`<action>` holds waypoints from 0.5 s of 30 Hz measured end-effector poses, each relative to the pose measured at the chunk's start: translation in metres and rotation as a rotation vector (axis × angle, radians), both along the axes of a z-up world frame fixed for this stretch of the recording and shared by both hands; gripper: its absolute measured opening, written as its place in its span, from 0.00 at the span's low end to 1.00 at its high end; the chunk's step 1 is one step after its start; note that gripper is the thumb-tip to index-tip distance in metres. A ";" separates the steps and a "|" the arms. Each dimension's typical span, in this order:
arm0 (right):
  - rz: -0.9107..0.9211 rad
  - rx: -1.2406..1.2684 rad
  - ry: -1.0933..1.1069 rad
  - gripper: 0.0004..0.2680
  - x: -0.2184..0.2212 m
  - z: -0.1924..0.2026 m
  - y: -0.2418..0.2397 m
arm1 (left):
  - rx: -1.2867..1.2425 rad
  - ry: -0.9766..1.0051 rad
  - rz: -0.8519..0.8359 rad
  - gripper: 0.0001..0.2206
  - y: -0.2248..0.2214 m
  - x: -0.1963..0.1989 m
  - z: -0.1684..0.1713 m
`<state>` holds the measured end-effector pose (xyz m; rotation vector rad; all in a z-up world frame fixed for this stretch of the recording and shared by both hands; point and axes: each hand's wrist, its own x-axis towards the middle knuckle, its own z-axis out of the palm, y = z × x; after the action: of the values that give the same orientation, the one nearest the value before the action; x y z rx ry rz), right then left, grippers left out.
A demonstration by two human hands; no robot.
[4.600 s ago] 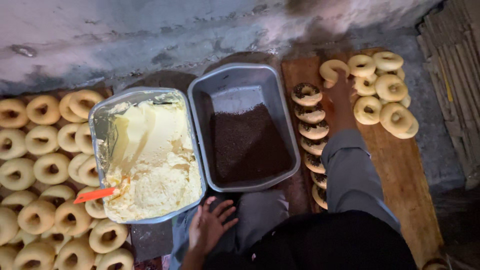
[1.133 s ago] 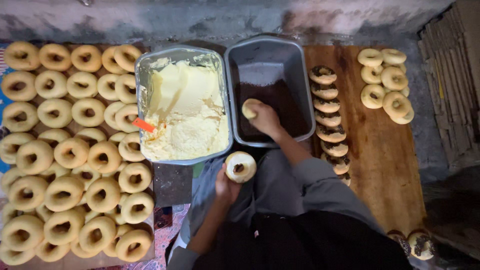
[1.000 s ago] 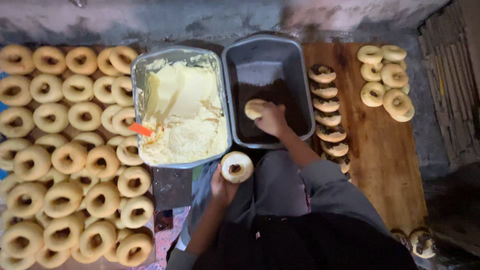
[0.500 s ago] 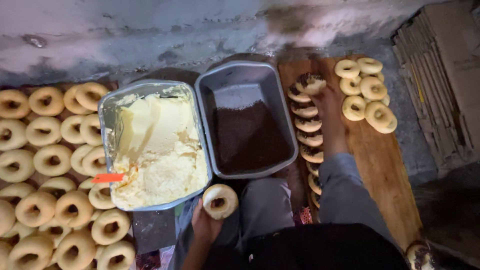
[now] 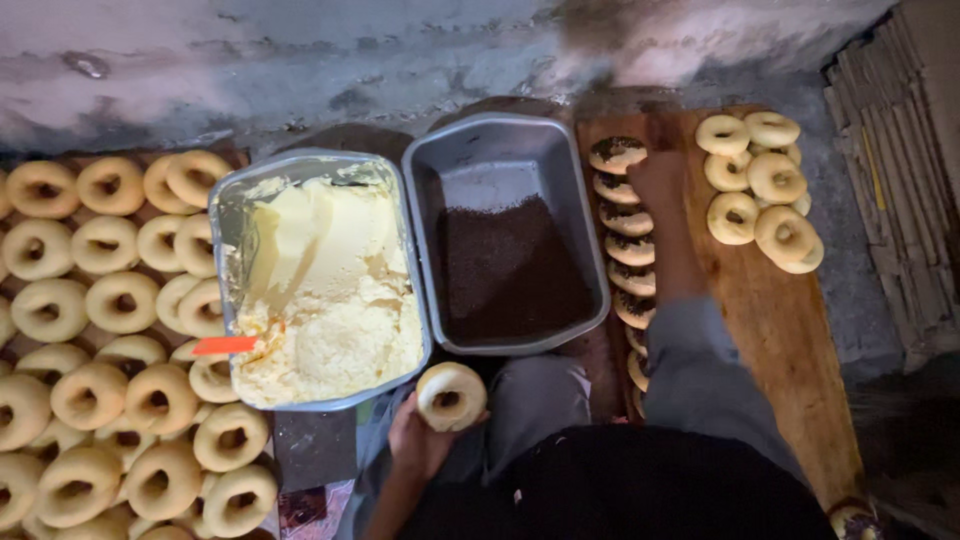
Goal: The person repeatedly picks up plain donuts, dips the top surface into a container of yellow glaze, then dips the glazed surface into a container of dark seeds, and places the finished donuts in a row on a wooden board.
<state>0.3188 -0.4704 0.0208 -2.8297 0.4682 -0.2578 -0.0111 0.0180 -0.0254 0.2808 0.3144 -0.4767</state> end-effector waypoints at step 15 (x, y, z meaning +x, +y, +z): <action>0.166 1.454 0.306 0.17 -0.146 -0.003 0.204 | -0.063 0.056 -0.312 0.22 -0.013 0.012 0.011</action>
<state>0.1732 -0.2662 0.0182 -1.4403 0.2686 0.4128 0.0004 0.0046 -0.0143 0.2569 0.3107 -0.8019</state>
